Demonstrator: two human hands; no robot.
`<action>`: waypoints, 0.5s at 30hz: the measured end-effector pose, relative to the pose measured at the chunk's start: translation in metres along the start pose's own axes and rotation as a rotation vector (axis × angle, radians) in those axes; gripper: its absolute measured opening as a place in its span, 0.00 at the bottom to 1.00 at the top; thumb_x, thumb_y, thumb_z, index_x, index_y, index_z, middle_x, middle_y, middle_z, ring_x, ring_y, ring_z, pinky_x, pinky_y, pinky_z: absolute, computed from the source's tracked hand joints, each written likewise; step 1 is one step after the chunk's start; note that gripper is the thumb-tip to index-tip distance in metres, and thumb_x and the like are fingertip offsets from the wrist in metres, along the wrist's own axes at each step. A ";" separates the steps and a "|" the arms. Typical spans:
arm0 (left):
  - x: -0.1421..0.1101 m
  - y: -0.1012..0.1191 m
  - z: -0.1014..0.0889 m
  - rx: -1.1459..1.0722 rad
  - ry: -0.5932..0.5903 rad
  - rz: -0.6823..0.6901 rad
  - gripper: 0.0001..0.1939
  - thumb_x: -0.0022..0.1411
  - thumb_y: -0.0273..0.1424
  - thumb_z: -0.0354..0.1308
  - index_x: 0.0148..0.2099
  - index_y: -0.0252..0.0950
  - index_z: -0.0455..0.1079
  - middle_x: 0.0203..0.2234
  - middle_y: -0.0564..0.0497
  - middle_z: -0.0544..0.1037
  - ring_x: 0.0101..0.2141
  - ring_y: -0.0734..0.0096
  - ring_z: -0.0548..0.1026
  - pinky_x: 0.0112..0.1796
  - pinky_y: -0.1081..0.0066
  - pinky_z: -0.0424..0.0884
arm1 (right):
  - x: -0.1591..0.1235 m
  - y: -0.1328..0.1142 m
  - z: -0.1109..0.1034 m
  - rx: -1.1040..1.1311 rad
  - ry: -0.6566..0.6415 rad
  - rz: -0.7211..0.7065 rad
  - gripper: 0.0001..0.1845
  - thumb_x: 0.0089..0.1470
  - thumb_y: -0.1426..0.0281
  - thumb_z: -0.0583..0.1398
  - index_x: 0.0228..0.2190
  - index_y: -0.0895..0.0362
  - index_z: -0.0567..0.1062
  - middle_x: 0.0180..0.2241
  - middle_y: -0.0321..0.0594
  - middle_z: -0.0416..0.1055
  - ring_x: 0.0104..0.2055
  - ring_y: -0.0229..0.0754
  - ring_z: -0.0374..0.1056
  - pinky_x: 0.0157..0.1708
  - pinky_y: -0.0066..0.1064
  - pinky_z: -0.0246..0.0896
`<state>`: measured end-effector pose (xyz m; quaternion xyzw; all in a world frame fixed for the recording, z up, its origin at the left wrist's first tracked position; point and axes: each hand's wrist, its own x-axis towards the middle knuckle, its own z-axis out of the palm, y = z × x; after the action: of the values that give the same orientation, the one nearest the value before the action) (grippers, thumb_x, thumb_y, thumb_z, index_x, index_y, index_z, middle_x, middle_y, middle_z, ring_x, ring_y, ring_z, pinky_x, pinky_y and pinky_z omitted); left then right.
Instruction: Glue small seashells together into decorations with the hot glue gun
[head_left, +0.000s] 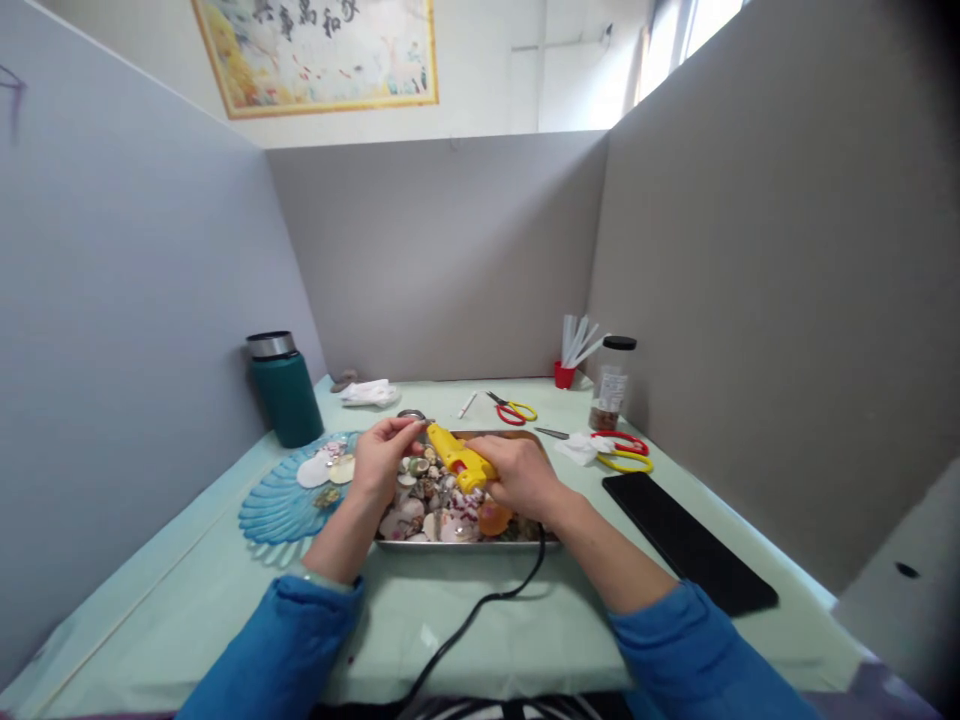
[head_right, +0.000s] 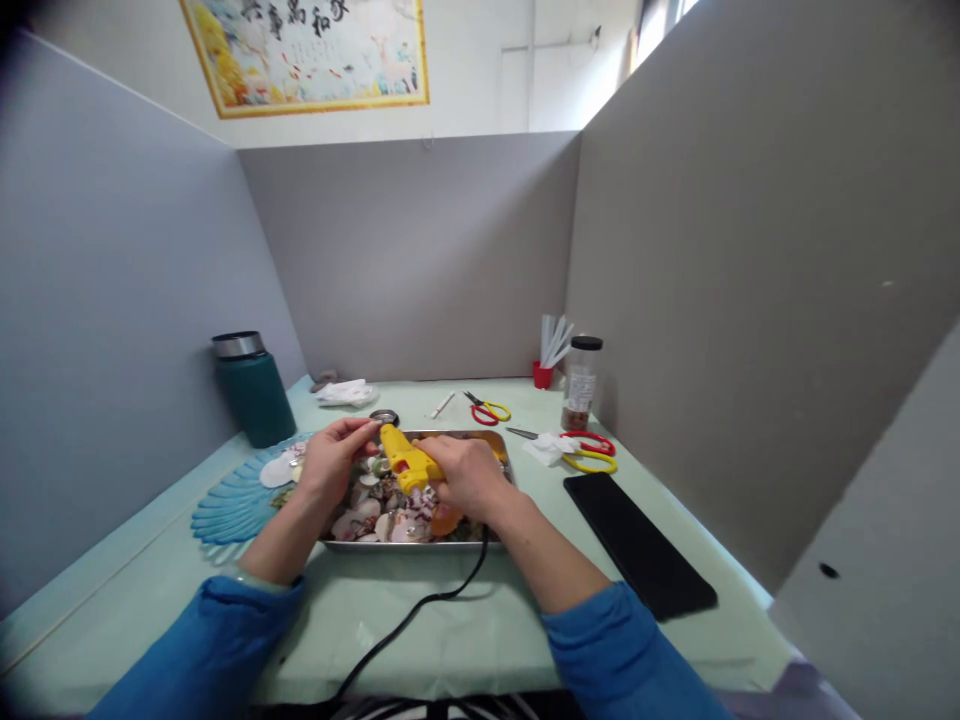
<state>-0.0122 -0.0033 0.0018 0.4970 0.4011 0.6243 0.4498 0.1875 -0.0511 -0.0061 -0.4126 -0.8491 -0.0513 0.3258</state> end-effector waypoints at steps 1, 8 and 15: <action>0.000 0.001 0.000 -0.007 -0.001 0.000 0.20 0.39 0.37 0.68 0.33 0.29 0.72 0.19 0.53 0.74 0.18 0.80 0.69 0.22 0.78 0.64 | 0.000 0.000 0.000 -0.005 0.001 0.007 0.26 0.41 0.77 0.57 0.46 0.54 0.70 0.42 0.38 0.73 0.41 0.43 0.68 0.38 0.29 0.58; -0.001 0.001 0.000 -0.021 -0.008 0.001 0.18 0.40 0.37 0.68 0.33 0.30 0.72 0.26 0.49 0.77 0.18 0.80 0.70 0.23 0.77 0.65 | 0.000 0.000 -0.002 -0.015 0.005 0.043 0.23 0.41 0.78 0.56 0.43 0.54 0.71 0.37 0.40 0.74 0.37 0.42 0.68 0.36 0.28 0.57; -0.003 0.004 0.002 -0.011 -0.028 0.005 0.17 0.41 0.36 0.68 0.32 0.30 0.72 0.23 0.52 0.75 0.18 0.81 0.69 0.22 0.78 0.64 | -0.001 0.001 0.000 -0.023 0.002 0.025 0.26 0.41 0.78 0.56 0.45 0.54 0.70 0.39 0.40 0.74 0.39 0.43 0.68 0.38 0.29 0.58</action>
<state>-0.0108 -0.0069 0.0054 0.5041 0.3902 0.6206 0.4566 0.1885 -0.0507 -0.0068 -0.4268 -0.8430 -0.0574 0.3224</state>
